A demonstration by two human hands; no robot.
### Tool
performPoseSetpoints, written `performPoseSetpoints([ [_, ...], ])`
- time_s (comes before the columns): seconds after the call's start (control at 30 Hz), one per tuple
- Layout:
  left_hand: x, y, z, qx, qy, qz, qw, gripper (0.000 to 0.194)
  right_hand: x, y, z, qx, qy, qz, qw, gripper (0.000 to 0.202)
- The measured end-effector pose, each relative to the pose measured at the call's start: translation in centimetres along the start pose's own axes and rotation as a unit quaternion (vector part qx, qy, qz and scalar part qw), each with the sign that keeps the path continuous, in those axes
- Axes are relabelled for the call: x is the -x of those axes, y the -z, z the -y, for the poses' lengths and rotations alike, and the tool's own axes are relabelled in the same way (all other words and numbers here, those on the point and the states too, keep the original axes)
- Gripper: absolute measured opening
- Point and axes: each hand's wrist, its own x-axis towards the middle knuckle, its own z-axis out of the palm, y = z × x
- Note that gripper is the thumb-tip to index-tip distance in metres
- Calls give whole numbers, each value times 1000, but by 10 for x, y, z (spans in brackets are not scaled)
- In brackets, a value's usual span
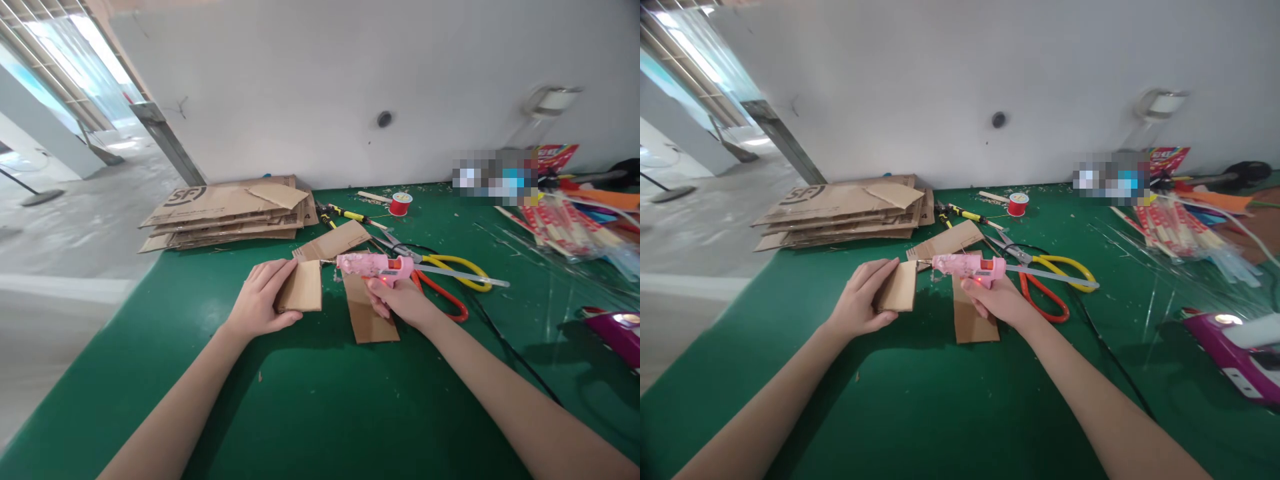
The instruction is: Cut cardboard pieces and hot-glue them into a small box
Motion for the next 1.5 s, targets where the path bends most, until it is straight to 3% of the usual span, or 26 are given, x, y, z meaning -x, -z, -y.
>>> performPoseSetpoints([
  [0.47, 0, 0, 0, 4, 1, -10, 1000, 84, 4, -3, 12, 52, -50, -19, 997, 50],
  [0.67, 0, 0, 1, 12, 7, -3, 1000, 84, 4, -3, 13, 29, -67, -14, 997, 31],
  [0.83, 1, 0, 2, 14, 26, 13, 999, 87, 6, -4, 15, 36, -71, -15, 997, 30],
  [1.5, 1, 1, 1, 46, 45, 14, 998, 84, 8, 0, 9, 54, -24, 11, 998, 33],
])
